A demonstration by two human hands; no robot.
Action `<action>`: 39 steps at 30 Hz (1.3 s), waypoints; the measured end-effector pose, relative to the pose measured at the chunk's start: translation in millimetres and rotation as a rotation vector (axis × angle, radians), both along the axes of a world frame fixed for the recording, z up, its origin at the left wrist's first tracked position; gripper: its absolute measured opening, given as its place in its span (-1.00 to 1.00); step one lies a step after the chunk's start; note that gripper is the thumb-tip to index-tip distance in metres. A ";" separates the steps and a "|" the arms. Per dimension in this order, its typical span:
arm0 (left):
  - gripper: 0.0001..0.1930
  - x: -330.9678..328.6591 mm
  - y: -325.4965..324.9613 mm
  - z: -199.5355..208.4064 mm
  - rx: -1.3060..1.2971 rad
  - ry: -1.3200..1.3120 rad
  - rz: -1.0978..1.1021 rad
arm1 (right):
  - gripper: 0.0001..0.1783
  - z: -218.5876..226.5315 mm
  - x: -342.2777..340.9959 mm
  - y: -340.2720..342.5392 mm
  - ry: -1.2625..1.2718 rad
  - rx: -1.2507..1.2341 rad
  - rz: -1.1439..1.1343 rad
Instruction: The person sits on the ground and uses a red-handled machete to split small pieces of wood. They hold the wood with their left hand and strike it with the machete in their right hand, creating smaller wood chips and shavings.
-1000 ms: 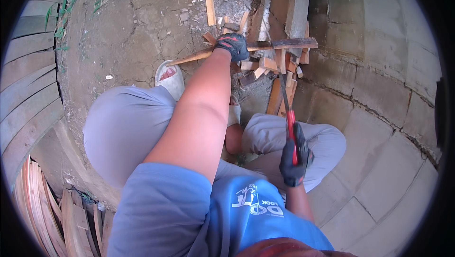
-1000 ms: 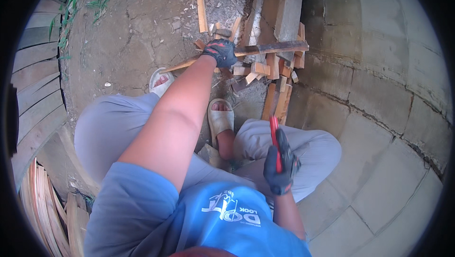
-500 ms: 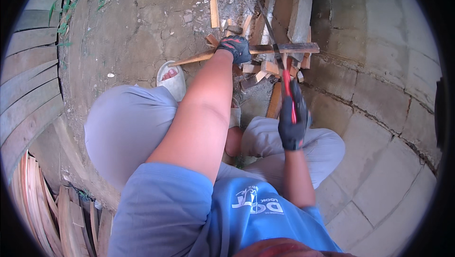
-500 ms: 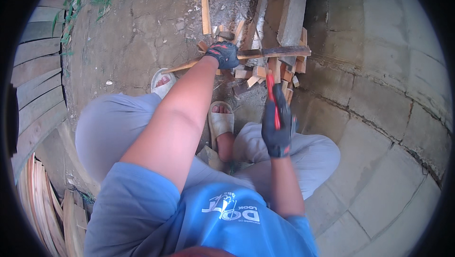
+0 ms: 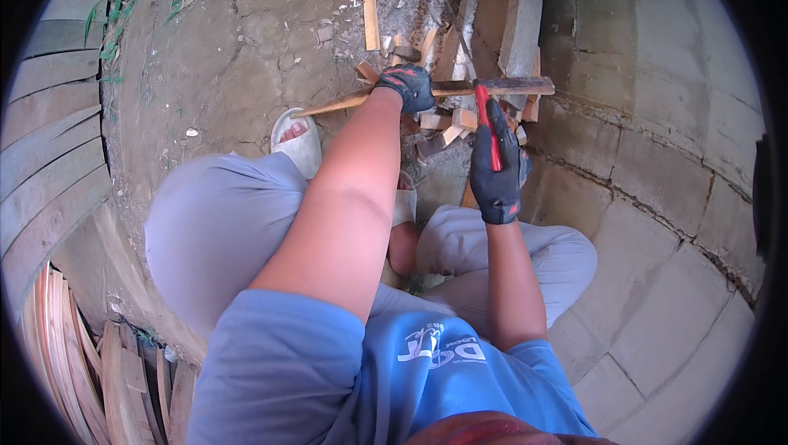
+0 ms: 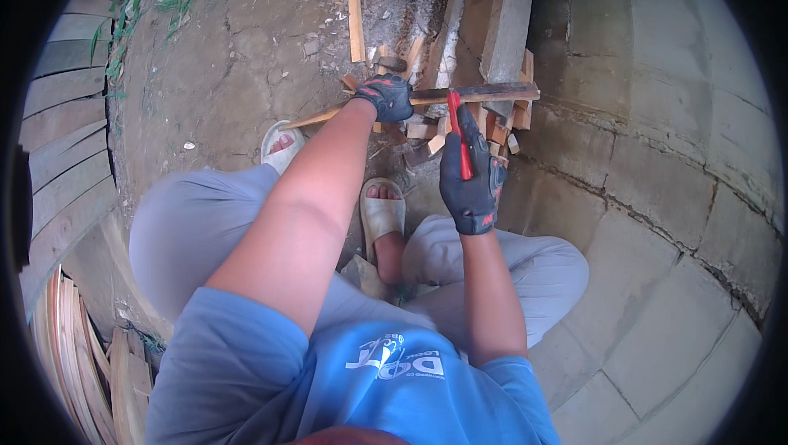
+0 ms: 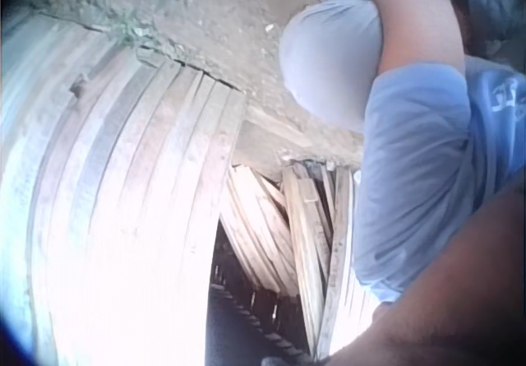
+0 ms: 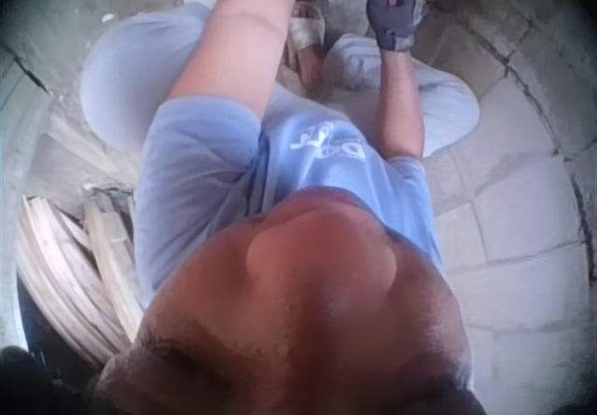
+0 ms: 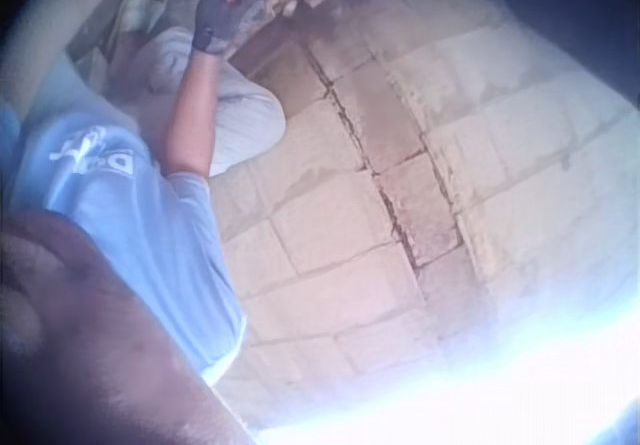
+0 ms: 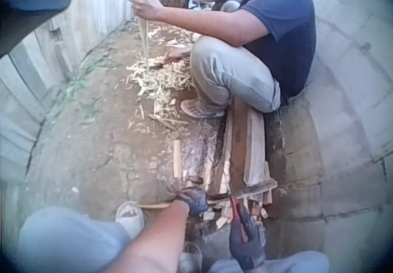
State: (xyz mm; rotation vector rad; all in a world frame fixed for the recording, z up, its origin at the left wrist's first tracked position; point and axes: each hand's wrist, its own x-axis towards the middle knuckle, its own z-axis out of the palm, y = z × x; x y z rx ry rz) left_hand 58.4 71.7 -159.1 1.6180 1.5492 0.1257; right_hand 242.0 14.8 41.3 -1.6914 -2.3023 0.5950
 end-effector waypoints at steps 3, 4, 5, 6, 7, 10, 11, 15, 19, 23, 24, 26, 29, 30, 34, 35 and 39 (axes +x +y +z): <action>-0.53 2.2 -6.2 0.7 -0.046 0.012 0.028 | -0.58 5.9 2.3 -7.7 0.043 -0.064 -0.062; -0.54 4.2 -7.8 4.6 -0.026 0.022 0.016 | -0.57 13.4 3.2 -14.1 0.049 -0.071 -0.072; -0.55 6.1 -9.6 8.5 -0.006 0.032 0.003 | -0.57 22.6 4.7 -22.9 0.056 -0.077 -0.083; -0.56 3.4 -13.9 11.6 0.004 0.048 0.014 | -0.56 36.8 8.7 -37.3 0.030 -0.041 -0.037; -0.56 -0.5 -7.6 13.2 0.014 0.056 0.041 | -0.55 55.1 16.2 -54.3 0.002 0.012 0.003; -0.58 0.7 -9.9 13.8 0.032 0.047 0.082 | -0.53 123.2 34.6 -113.0 -0.160 -0.116 -0.051; -0.59 2.9 -12.8 12.4 0.039 0.058 0.098 | -0.53 141.2 39.8 -127.3 -0.169 -0.128 -0.076; -0.59 8.4 -13.5 4.4 0.105 0.096 0.133 | -0.52 170.9 38.3 -135.1 -0.193 -0.095 -0.090; -0.58 11.0 -17.2 -1.2 0.148 0.120 0.157 | -0.55 138.6 6.4 -76.8 -0.079 -0.106 -0.105; -0.65 19.7 -16.3 -13.1 0.149 0.157 0.165 | -0.63 76.8 -28.3 -11.9 -0.001 -0.137 -0.040; -0.63 11.4 -22.3 -22.0 0.118 0.047 0.186 | -0.64 72.0 -28.3 -13.8 -0.029 -0.168 -0.033; -0.61 14.3 -17.2 -34.3 0.193 0.145 0.235 | -0.64 86.1 -41.6 -12.6 0.077 -0.115 -0.057; -0.56 18.1 -22.0 5.4 0.033 0.089 0.160 | -0.60 114.2 -28.6 -43.9 0.037 -0.167 -0.200; -0.55 15.1 -21.6 4.2 0.049 0.103 0.164 | -0.58 122.0 -27.1 -52.3 -0.025 -0.082 -0.155; -0.52 0.5 -7.0 3.9 -0.001 0.061 0.061 | -0.54 126.7 24.5 -81.6 -0.029 -0.035 -0.152; -0.51 -3.6 -5.0 9.1 -0.026 0.038 0.010 | -0.54 128.1 35.2 -89.9 -0.007 -0.044 -0.161; -0.35 -10.4 -9.9 36.4 -0.181 0.039 -0.100 | -0.54 129.3 65.9 -119.0 0.080 -0.062 -0.221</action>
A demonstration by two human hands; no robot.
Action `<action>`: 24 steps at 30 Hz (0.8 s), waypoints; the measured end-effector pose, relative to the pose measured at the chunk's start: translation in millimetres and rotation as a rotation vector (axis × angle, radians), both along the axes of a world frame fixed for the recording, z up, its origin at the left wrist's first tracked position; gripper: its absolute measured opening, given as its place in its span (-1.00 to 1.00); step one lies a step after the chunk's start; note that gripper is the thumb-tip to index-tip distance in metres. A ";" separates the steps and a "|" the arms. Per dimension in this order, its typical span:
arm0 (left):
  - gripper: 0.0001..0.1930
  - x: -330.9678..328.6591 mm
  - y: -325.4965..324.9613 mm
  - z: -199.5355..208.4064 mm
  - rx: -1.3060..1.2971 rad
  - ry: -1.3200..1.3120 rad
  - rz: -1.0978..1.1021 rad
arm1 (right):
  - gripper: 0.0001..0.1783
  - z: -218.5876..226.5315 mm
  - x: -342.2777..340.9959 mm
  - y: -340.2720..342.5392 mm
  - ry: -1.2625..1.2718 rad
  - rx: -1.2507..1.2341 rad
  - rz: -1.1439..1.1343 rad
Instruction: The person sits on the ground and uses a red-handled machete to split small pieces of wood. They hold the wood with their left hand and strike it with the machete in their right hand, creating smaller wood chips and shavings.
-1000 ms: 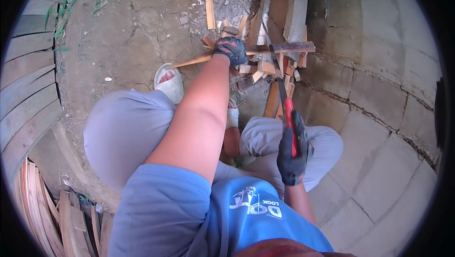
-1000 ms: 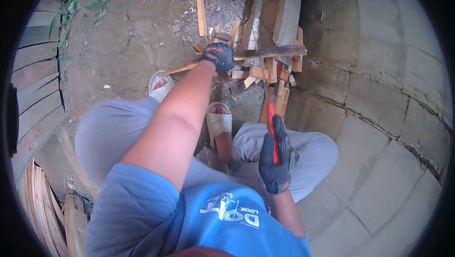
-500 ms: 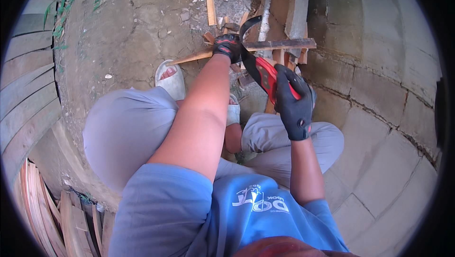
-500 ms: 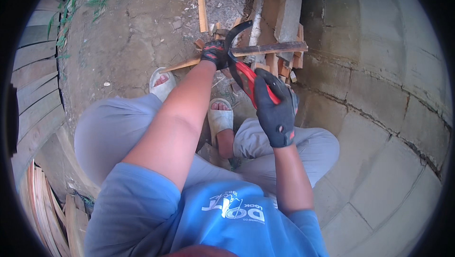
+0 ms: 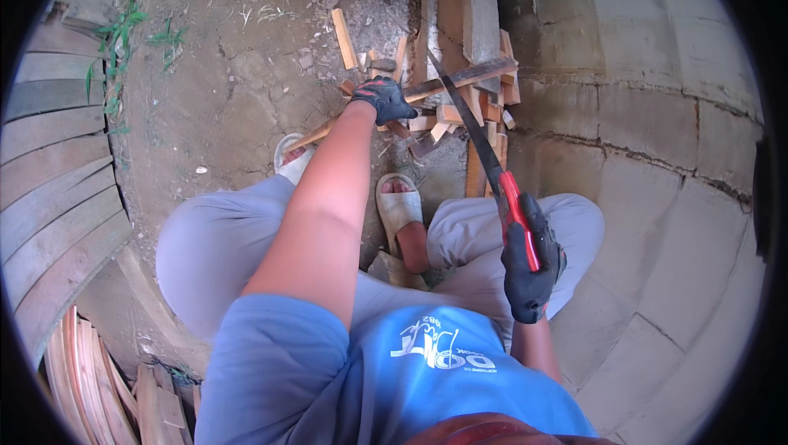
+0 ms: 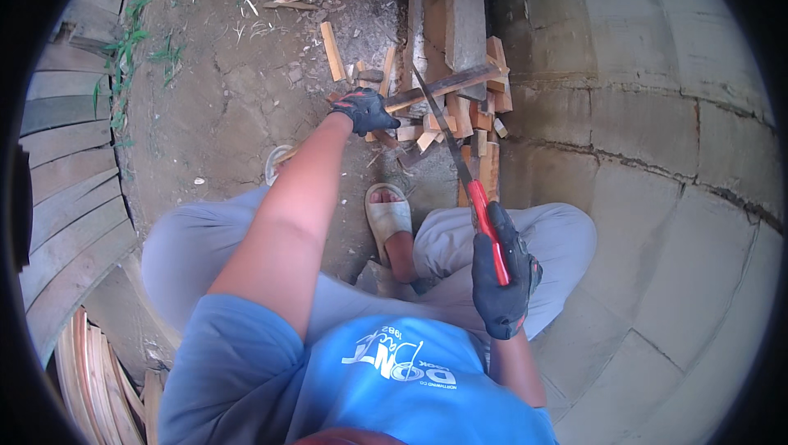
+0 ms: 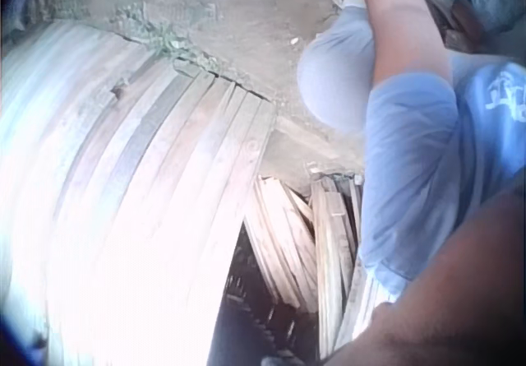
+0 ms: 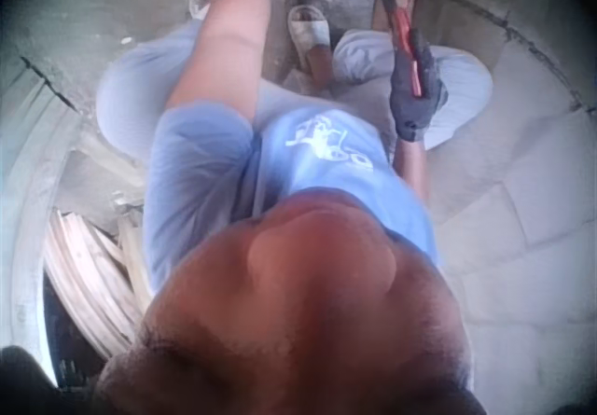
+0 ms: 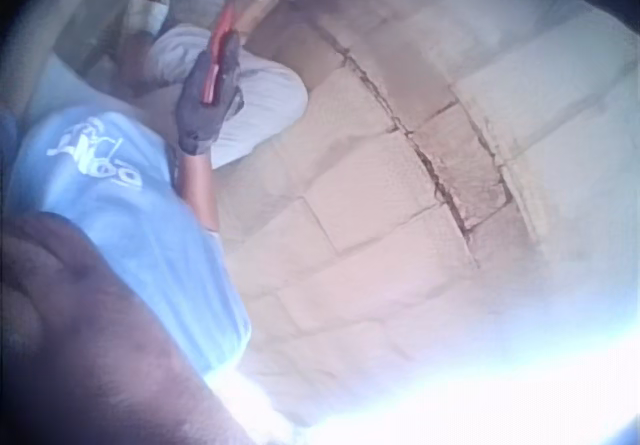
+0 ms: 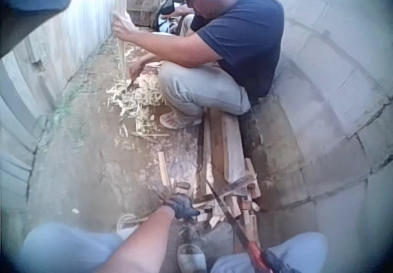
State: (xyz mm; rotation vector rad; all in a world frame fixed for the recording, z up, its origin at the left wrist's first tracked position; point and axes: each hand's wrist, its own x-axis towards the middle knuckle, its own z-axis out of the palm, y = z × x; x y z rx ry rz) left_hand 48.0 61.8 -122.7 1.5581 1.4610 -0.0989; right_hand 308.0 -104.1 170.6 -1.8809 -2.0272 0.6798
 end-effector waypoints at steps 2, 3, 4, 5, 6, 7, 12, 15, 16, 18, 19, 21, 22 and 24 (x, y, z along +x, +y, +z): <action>-0.27 -6.9 -6.5 -22.9 0.109 0.054 0.038 | -0.54 1.5 -2.6 -4.0 0.039 -0.009 -0.012; -0.26 -8.0 -10.9 -23.8 0.126 0.089 0.077 | -0.55 1.0 -3.4 -5.0 0.052 -0.024 -0.024; -0.25 -9.3 -13.6 -20.8 0.143 0.117 0.117 | -0.55 0.9 -4.9 -4.8 0.066 -0.012 -0.004; -0.24 -13.2 -12.4 -17.8 0.101 0.137 0.133 | -0.55 0.8 -6.1 -4.8 0.082 0.003 0.012; -0.25 -15.6 -14.1 -18.7 0.105 0.156 0.136 | -0.54 -0.1 -9.1 -5.1 0.102 0.043 0.061; -0.25 -20.4 -16.4 -22.3 0.109 0.176 0.146 | -0.53 -0.8 -12.5 -4.4 0.123 0.084 0.116; -0.31 -31.1 -23.1 -27.1 0.103 0.191 0.159 | -0.51 -12.9 -19.1 -1.8 0.116 0.095 0.131; -0.35 -25.9 -26.8 -28.6 0.162 0.221 0.168 | -0.52 -18.2 -21.4 -0.2 0.129 0.130 0.149; -0.36 -24.1 -28.4 -29.6 0.182 0.224 0.182 | -0.52 -18.7 -23.2 0.7 0.133 0.148 0.154; -0.39 -24.7 -32.5 -35.4 0.218 0.232 0.229 | -0.51 -18.1 -28.7 5.8 0.125 0.123 0.163; -0.39 -25.1 -33.2 -39.9 0.226 0.230 0.261 | -0.50 -18.7 -32.3 8.2 0.133 0.102 0.158; -0.39 -22.3 -34.3 -40.2 0.245 0.234 0.309 | -0.48 -17.6 -36.6 7.7 0.141 0.072 0.147; -0.39 -18.1 -38.0 -36.1 0.257 0.240 0.325 | -0.48 -15.9 -37.3 4.9 0.141 0.062 0.139; -0.38 -14.3 -38.1 -30.5 0.260 0.253 0.353 | -0.47 -15.0 -37.5 2.1 0.127 0.064 0.146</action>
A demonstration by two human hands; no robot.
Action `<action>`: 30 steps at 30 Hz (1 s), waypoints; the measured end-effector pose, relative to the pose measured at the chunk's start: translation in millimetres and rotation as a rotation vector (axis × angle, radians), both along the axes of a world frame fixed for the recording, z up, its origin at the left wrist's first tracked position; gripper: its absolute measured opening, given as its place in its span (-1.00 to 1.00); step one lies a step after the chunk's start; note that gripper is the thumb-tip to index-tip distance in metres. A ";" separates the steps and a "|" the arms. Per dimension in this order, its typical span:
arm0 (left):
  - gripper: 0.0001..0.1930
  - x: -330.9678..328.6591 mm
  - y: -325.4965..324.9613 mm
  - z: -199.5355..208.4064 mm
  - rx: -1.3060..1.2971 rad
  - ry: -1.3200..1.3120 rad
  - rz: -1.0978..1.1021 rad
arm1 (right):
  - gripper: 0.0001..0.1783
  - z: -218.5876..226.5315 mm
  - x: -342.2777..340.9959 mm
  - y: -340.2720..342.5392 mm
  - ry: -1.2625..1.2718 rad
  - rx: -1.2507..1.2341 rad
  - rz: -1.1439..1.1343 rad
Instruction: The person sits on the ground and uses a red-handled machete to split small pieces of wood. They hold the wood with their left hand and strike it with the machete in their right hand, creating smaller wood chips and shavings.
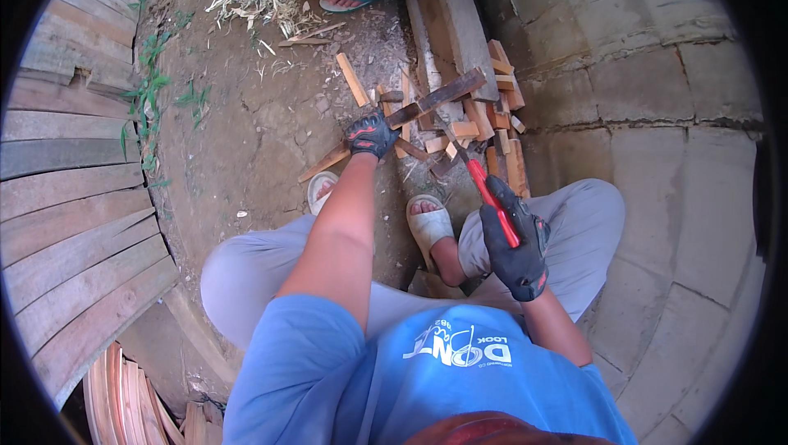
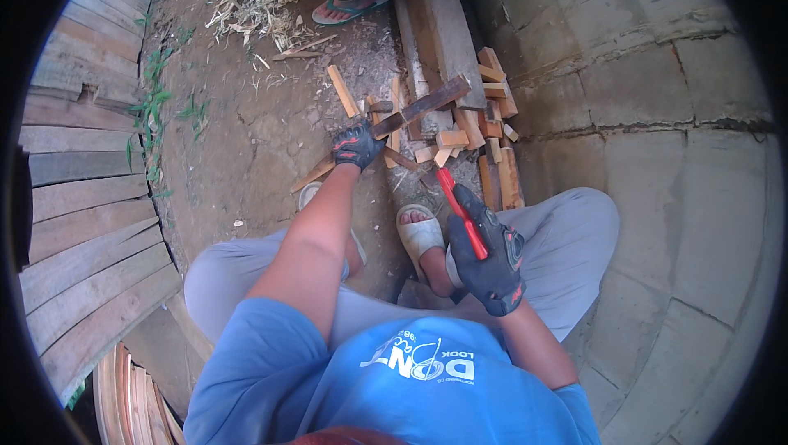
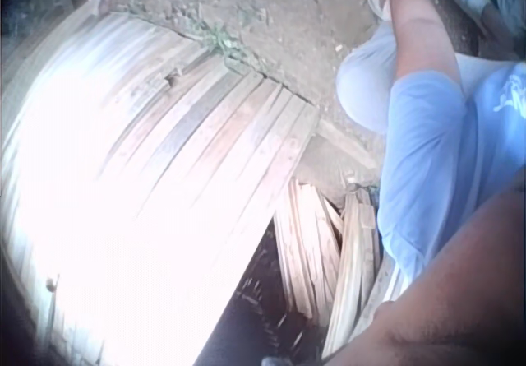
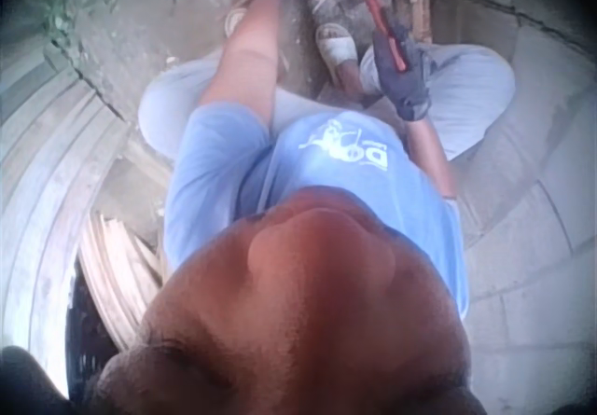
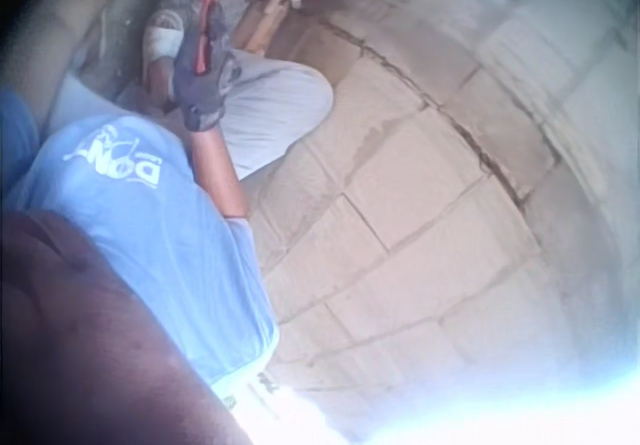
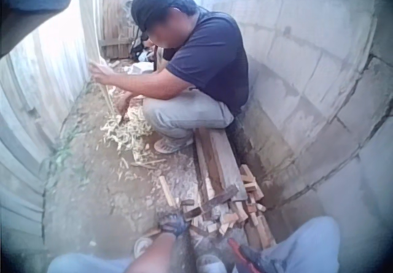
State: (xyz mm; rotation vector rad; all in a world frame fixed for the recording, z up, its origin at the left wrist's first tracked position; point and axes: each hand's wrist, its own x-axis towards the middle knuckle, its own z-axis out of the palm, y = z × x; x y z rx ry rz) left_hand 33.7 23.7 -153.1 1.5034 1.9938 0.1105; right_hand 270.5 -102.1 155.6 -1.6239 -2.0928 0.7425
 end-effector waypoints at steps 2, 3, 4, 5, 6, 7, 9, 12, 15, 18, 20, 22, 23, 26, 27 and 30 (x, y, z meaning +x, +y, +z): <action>-0.36 1.3 0.6 2.7 -0.017 0.006 0.025 | -0.46 -5.1 1.4 -2.9 -0.028 0.026 0.023; -0.33 0.3 1.2 5.4 -0.029 -0.017 0.006 | -0.47 -7.3 2.3 -3.7 -0.040 0.030 0.024; -0.29 -2.5 3.3 7.8 -0.042 -0.040 -0.014 | -0.47 -9.7 3.3 -3.8 -0.052 0.034 0.025; -0.26 -5.5 5.7 10.0 -0.054 -0.064 -0.034 | -0.47 -11.2 4.4 -4.1 -0.064 0.038 0.025; -0.21 -12.4 9.7 10.0 -0.085 -0.107 -0.092 | -0.47 -11.6 4.9 -3.5 -0.066 0.041 0.033; -0.15 -20.4 14.5 9.9 -0.116 -0.151 -0.150 | -0.48 -11.6 5.9 -2.8 -0.068 0.045 0.042; -0.06 -25.8 21.8 15.5 -0.148 -0.225 -0.229 | -0.48 -13.4 8.5 -1.8 -0.060 0.059 0.041; 0.01 -26.5 33.2 28.5 -0.151 -0.281 -0.294 | -0.49 -17.3 11.4 -0.5 -0.039 0.051 0.020; -0.17 -21.4 50.1 20.9 -0.126 -0.264 -0.357 | -0.48 -13.2 8.7 -1.7 -0.065 0.010 0.041; -0.35 0.5 48.1 19.0 -0.151 -0.209 -0.302 | -0.46 -10.5 1.2 -1.3 -0.099 0.025 0.068; -0.46 8.1 50.5 27.1 -0.167 -0.209 -0.315 | -0.46 -5.5 -2.7 -1.4 -0.086 0.000 0.047; -0.46 3.0 48.9 12.8 -0.139 -0.221 -0.289 | -0.44 2.6 -9.1 -1.5 -0.101 0.015 0.056; -0.48 5.8 45.9 5.1 -0.077 -0.194 -0.260 | -0.44 6.0 -10.5 -3.4 -0.094 0.036 0.063; -0.53 10.0 37.8 -11.8 0.061 -0.114 -0.162 | -0.44 17.3 -14.3 -11.7 -0.096 -0.004 0.054; -0.54 14.9 37.1 -8.4 0.078 -0.104 -0.129 | -0.44 21.2 -12.5 -16.0 -0.111 -0.034 0.037; -0.57 19.8 36.0 1.5 0.078 -0.075 -0.096 | -0.44 22.4 -8.0 -24.8 -0.138 0.033 0.055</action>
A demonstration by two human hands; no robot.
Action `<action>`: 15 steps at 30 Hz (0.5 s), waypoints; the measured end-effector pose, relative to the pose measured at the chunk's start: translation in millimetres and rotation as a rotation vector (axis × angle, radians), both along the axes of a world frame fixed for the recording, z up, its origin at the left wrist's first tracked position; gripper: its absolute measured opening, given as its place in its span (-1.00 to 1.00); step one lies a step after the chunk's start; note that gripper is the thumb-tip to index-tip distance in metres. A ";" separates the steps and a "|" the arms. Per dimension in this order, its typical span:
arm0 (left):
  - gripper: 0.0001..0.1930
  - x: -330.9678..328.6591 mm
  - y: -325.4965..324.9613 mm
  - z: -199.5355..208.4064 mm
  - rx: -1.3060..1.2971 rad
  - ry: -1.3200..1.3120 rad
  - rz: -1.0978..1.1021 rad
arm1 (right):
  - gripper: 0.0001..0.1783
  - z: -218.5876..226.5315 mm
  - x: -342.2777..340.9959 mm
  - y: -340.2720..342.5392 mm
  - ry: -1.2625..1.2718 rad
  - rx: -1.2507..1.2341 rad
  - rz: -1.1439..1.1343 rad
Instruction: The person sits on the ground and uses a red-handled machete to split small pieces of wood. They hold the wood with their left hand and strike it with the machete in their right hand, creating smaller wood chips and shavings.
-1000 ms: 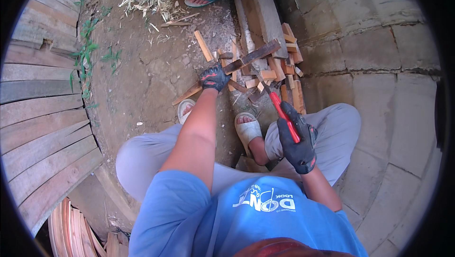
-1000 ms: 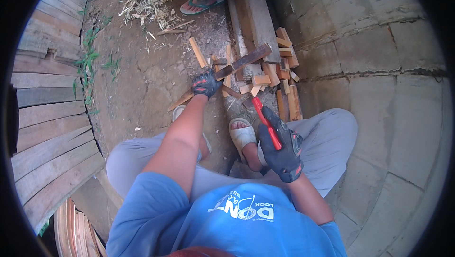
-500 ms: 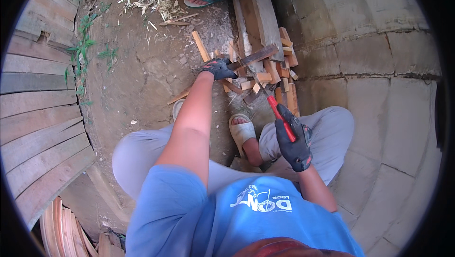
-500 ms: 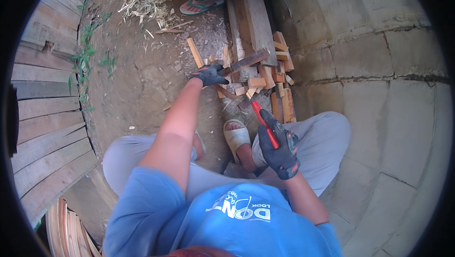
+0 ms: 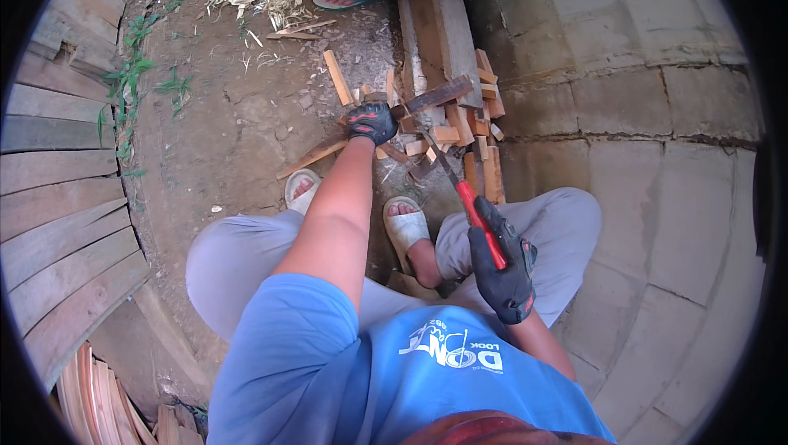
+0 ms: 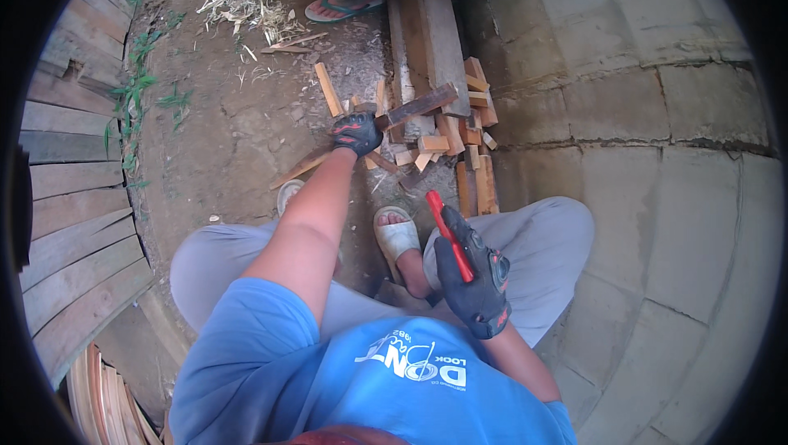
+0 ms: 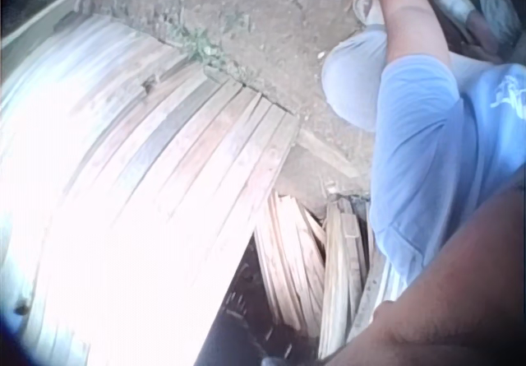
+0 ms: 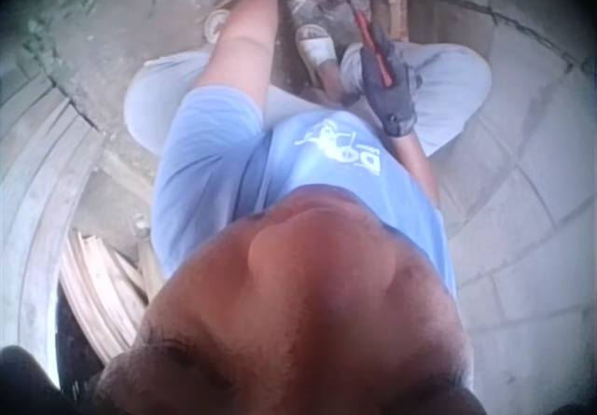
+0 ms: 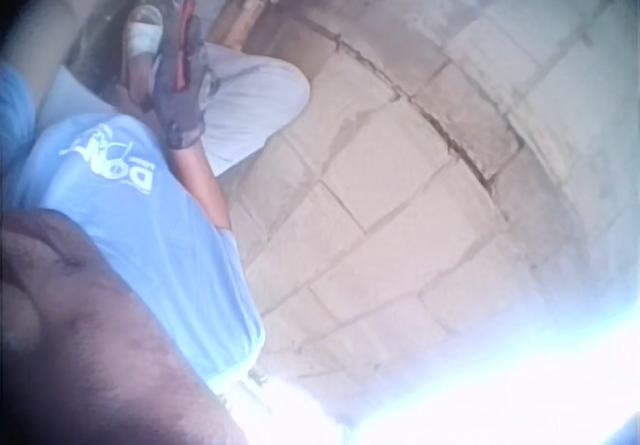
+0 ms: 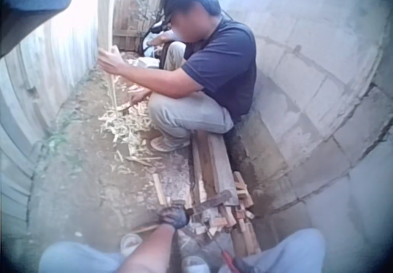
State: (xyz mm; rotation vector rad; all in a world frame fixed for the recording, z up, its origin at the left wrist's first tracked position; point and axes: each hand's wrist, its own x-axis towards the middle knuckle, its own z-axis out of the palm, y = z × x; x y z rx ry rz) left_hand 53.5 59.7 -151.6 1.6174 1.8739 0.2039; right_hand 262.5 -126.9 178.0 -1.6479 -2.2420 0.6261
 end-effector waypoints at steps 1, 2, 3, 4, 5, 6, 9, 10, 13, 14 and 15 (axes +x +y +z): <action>-0.58 1.1 0.4 2.8 -0.006 0.009 0.003 | -0.44 1.8 -0.4 -0.1 -0.001 -0.019 -0.010; -0.59 4.0 0.1 3.5 0.015 0.018 0.014 | -0.44 3.7 -1.9 -0.2 -0.003 -0.038 -0.020; -0.59 4.2 -2.9 0.9 0.030 0.033 0.028 | -0.44 4.0 -5.8 0.6 0.003 -0.057 -0.024; -0.60 4.1 -4.7 -1.7 0.045 0.048 0.043 | -0.44 4.9 -9.1 1.2 0.006 -0.070 -0.030; -0.61 4.6 -3.8 -3.9 0.046 0.042 0.058 | -0.45 6.8 -14.8 4.6 0.011 -0.077 -0.033; -0.62 5.2 -4.7 -4.9 0.040 0.037 0.072 | -0.46 7.6 -20.9 7.4 0.015 -0.091 -0.037; -0.62 2.3 -5.2 1.4 -0.009 0.021 0.077 | -0.54 8.1 -37.2 21.6 -0.197 -0.174 0.043; -0.62 1.8 -5.0 5.9 -0.030 0.016 0.072 | -0.54 3.3 -39.8 24.7 -0.151 -0.152 0.029; -0.63 7.0 -10.4 4.9 0.019 0.040 0.087 | -0.53 -16.3 -44.8 32.7 -0.037 -0.109 -0.010; -0.64 7.1 -11.0 7.1 0.026 0.042 0.082 | -0.53 -22.2 -46.5 35.7 -0.018 -0.110 -0.019; -0.66 7.0 -10.7 7.4 0.038 0.022 0.089 | -0.53 -28.5 -49.1 38.0 0.002 -0.109 -0.032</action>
